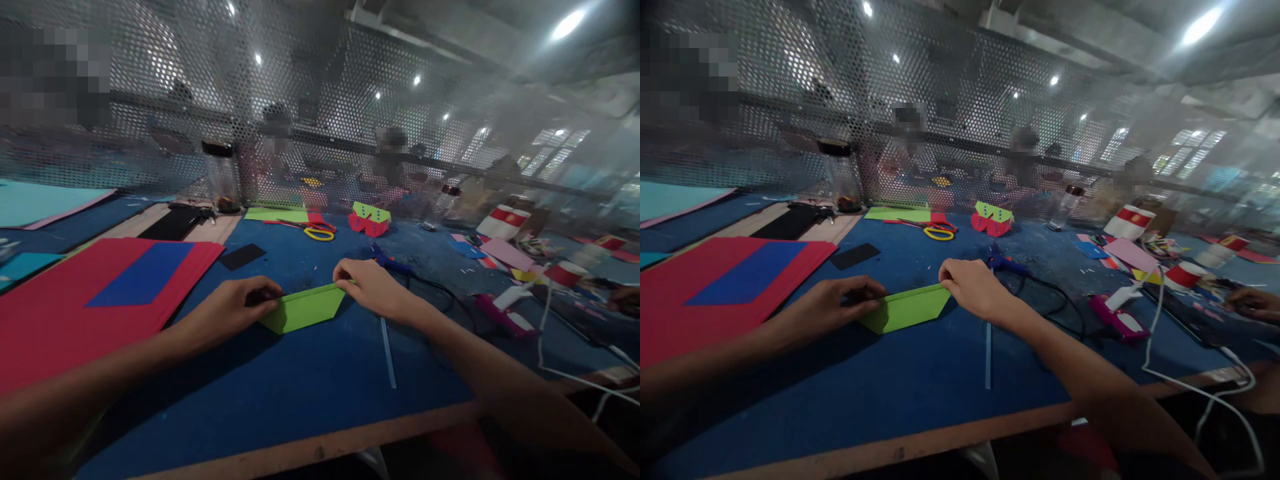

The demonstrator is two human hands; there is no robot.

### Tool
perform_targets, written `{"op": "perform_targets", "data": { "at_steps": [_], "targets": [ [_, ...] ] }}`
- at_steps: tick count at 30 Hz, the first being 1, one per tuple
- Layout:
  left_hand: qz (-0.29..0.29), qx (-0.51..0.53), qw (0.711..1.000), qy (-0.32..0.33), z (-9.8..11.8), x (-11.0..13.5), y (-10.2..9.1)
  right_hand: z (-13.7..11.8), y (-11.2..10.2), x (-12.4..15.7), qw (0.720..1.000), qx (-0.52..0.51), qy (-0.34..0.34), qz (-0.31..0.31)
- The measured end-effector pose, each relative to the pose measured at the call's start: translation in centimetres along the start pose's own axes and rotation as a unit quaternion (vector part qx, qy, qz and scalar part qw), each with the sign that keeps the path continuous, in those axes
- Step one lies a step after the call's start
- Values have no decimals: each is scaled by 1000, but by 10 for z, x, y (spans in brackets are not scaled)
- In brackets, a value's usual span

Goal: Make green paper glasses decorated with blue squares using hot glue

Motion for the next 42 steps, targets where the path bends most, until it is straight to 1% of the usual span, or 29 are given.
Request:
{"op": "perform_targets", "data": {
  "at_steps": [4, 6, 9, 11, 12, 13, 14, 16, 17, 19, 21, 25, 29, 32, 36, 39, 42],
  "targets": [
    [-64, 74, 995, -20, -4, -1, 6, -7, -11, -5, 999, -43, -16, 6],
    [-79, 104, 991, -26, -6, -2, 8, -8, -17, -12, 998, -55, -24, 27],
    [-65, 148, 986, -49, -8, -4, 5, 0, -36, -32, 993, -30, -36, 112],
    [-42, 189, 978, -73, -7, -5, 0, 13, -52, -53, 985, 3, -31, 170],
    [-29, 214, 972, -88, -6, -5, -3, 23, -59, -64, 982, 23, -10, 185],
    [-17, 239, 965, -104, -6, -5, -5, 34, -65, -77, 980, 46, 25, 190],
    [-5, 264, 957, -119, -5, -5, -7, 45, -69, -89, 979, 56, 46, 190],
    [11, 307, 941, -144, -5, -5, -11, 62, -71, -112, 979, 70, 74, 178],
    [18, 324, 934, -153, -6, -5, -12, 69, -69, -123, 980, 76, 85, 165],
    [40, 346, 923, -163, -9, -5, -15, 78, -59, -141, 983, 89, 96, 131],
    [63, 352, 919, -166, -13, -5, -18, 82, -44, -157, 987, 100, 96, 87],
    [72, 344, 921, -167, -17, -4, -18, 84, -18, -178, 987, 126, 97, 6],
    [93, 341, 918, -180, -16, -2, -19, 89, -2, -187, 979, 161, 113, -45],
    [99, 337, 919, -178, -13, -2, -21, 91, 5, -191, 973, 182, 125, -60],
    [95, 330, 923, -173, -11, -3, -22, 89, 9, -199, 968, 198, 139, -70],
    [90, 328, 927, -161, -11, -2, -20, 87, 8, -205, 965, 201, 152, -76],
    [84, 334, 925, -163, -12, -1, -17, 87, 1, -201, 963, 199, 169, -63]
  ]
}}
Point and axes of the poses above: each hand's wrist, its own x-axis away from the middle knuckle, its own y-axis out of the palm, z = x × y, the point moved 5 cm from there along -x, towards the middle knuckle, and after that the axes turned 8 degrees about -x, right-handed, at the moved point
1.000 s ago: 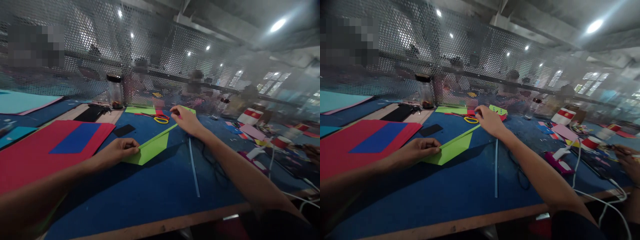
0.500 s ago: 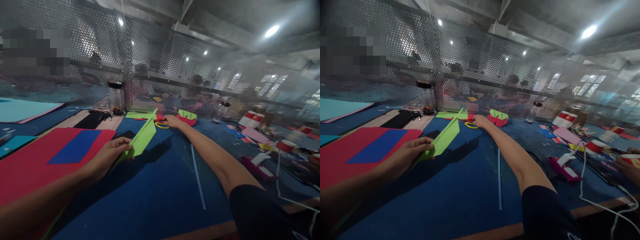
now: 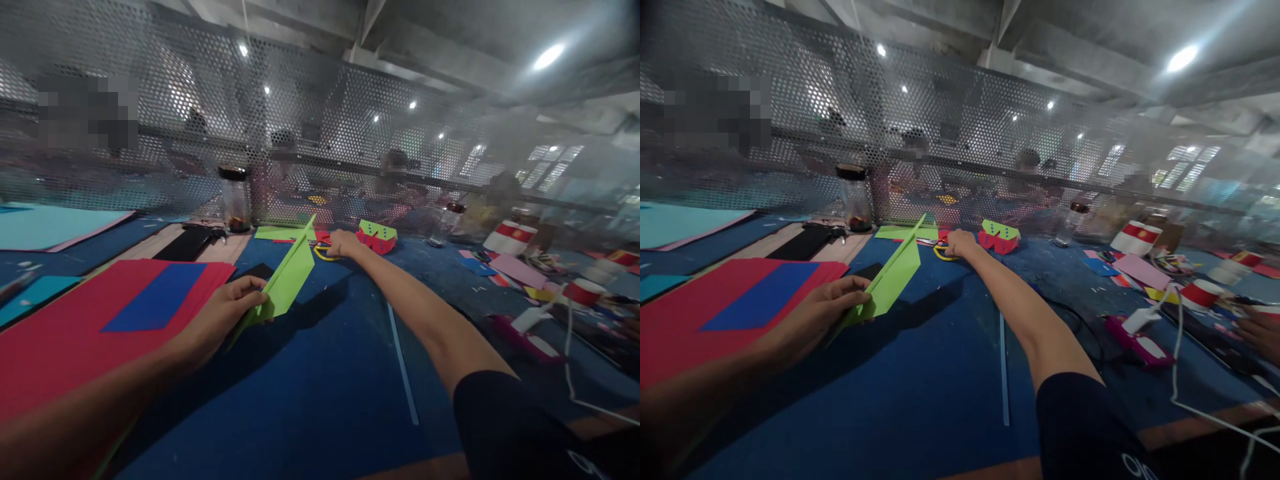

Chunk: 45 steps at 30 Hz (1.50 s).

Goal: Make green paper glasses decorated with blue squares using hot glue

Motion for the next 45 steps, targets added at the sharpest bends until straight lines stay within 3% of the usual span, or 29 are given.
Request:
{"op": "perform_targets", "data": {
  "at_steps": [6, 11, 14, 16, 18, 23, 33, 45],
  "targets": [
    [7, 22, 1000, 10, 1, 0, 0, 30, -12, 44, 998, -53, 31, 33],
    [8, -4, 999, 41, 5, 0, -2, 44, -6, 111, 986, -158, -21, 55],
    [14, -25, 998, 62, 9, 0, -3, 41, 13, 151, 966, -243, -86, 15],
    [20, -34, 997, 71, 14, 0, -4, 35, 22, 174, 911, -383, -154, -21],
    [33, -46, 996, 76, 19, 2, -7, 31, 29, 192, 885, -431, -166, -61],
    [72, -73, 990, 98, 28, 12, -15, 17, 27, 228, 866, -442, -168, -160],
    [95, -38, 990, 100, 31, 24, -15, 1, 23, 243, 882, -392, -192, -179],
    [89, -39, 986, 132, 28, 25, -21, -5, 17, 246, 908, -359, -164, -141]
  ]
}}
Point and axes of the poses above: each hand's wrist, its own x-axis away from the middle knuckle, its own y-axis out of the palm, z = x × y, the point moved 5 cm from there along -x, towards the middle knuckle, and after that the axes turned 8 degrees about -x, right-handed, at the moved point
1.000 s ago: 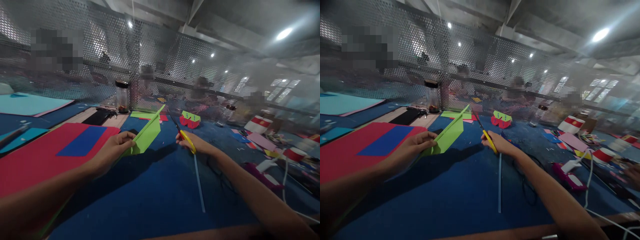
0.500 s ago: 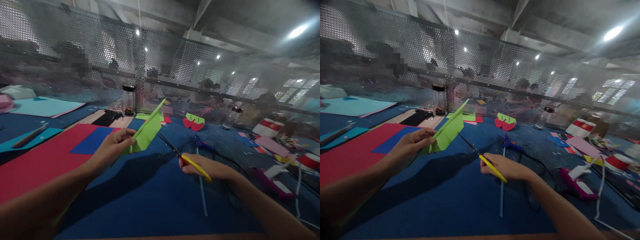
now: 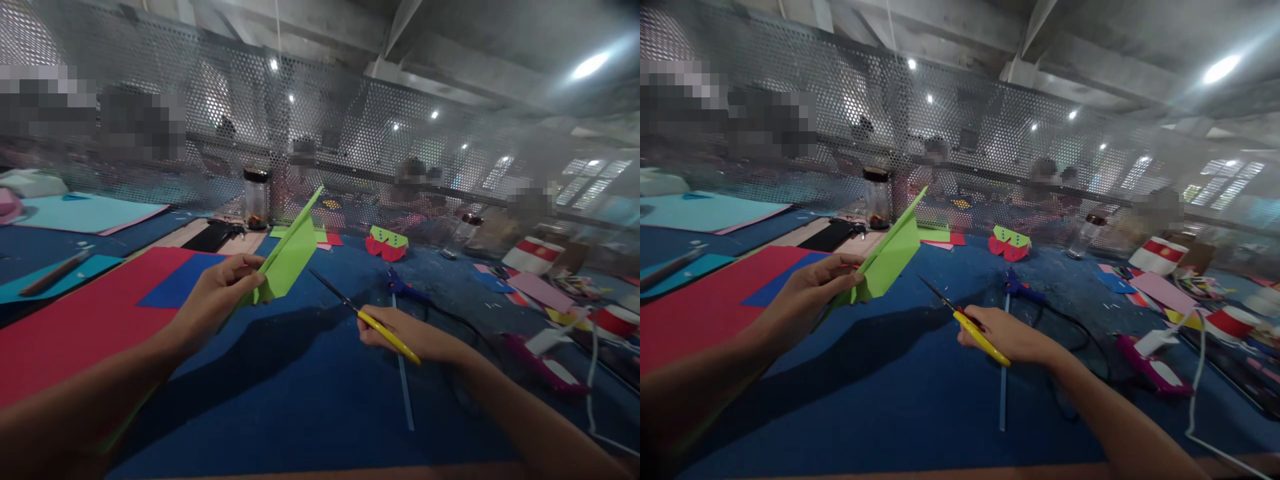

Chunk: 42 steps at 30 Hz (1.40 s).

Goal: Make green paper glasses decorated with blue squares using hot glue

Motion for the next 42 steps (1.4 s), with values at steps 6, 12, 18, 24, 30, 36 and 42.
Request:
{"op": "perform_targets", "data": {
  "at_steps": [6, 12, 18, 24, 30, 36, 42],
  "targets": [
    [-19, -21, 1000, -6, -1, 2, 8, -9, 5, 2, 1000, 13, -10, -4],
    [-35, -65, 997, -23, 1, 8, 15, -12, 10, 1, 999, 31, -23, -3],
    [-51, -31, 998, -25, 2, 9, 18, -7, 12, -1, 999, 41, -15, 5],
    [-62, -33, 997, -26, 0, 11, 20, -4, 14, -2, 998, 55, -27, 0],
    [-63, -22, 997, -27, 0, 11, 21, -5, 14, -1, 998, 49, -25, -1],
    [-63, -25, 997, -23, -4, 9, 21, -6, 15, -2, 999, 46, -10, -6],
    [-61, -41, 997, -20, -4, 9, 21, -8, 14, -1, 999, 48, -12, -4]
  ]
}}
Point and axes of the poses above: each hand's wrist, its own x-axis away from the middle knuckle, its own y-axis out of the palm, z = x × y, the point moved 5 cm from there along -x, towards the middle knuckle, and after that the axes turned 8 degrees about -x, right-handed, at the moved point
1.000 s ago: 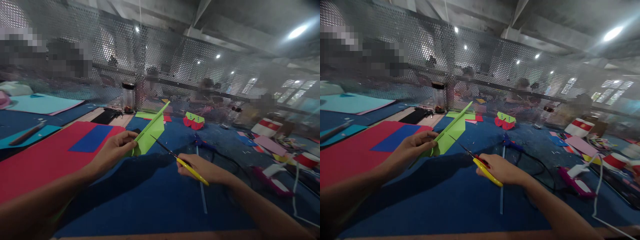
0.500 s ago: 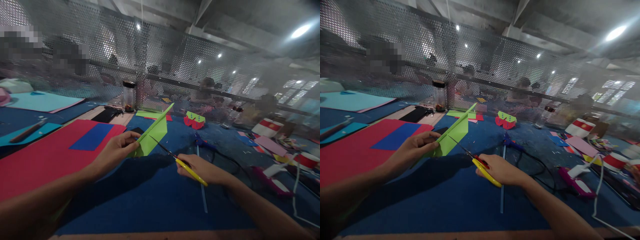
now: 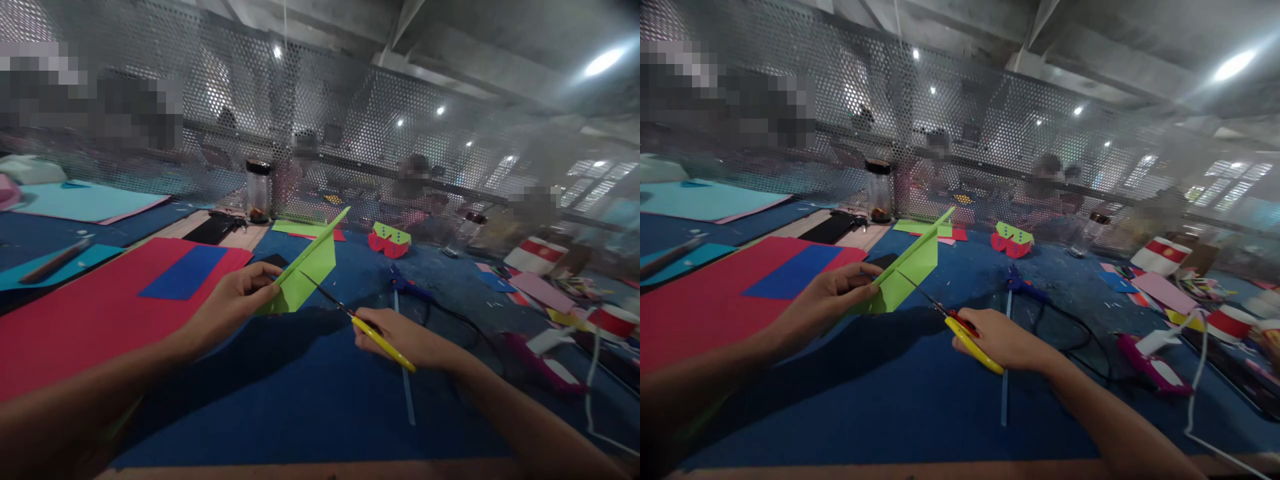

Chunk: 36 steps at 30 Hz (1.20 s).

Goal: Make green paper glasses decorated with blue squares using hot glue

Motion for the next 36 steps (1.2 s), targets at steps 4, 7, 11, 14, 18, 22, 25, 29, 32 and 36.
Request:
{"op": "perform_targets", "data": {
  "at_steps": [4, 7, 11, 14, 18, 22, 25, 29, 32, 36],
  "targets": [
    [-1, 4, 1000, -3, 1, 1, 0, 0, 0, 0, 1000, 4, -1, 0],
    [-10, 11, 1000, -5, 1, 1, 1, 0, 0, 0, 1000, 4, -1, 1],
    [-6, -9, 1000, 1, -1, 1, 0, 0, 0, 0, 1000, 0, 4, -1],
    [-9, -13, 1000, 4, -1, 1, 0, -1, 1, 0, 1000, 0, 5, -2],
    [-19, -3, 1000, 4, -1, 2, 0, -1, 0, 0, 1000, 0, -5, -1],
    [-11, -16, 1000, 8, 1, 2, 0, 1, 1, 0, 1000, -1, -3, -1],
    [-8, -16, 1000, 5, 0, 2, -1, 2, 1, 0, 1000, -4, 4, -2],
    [-4, -21, 1000, 12, 0, 1, -1, 1, 1, 0, 1000, 0, -3, -1],
    [-3, -26, 1000, 6, 1, 1, -1, 1, 1, -1, 1000, 8, -2, 2],
    [0, -19, 1000, 1, 3, 1, -1, 1, 1, -1, 1000, 4, -7, 0]
  ]
}}
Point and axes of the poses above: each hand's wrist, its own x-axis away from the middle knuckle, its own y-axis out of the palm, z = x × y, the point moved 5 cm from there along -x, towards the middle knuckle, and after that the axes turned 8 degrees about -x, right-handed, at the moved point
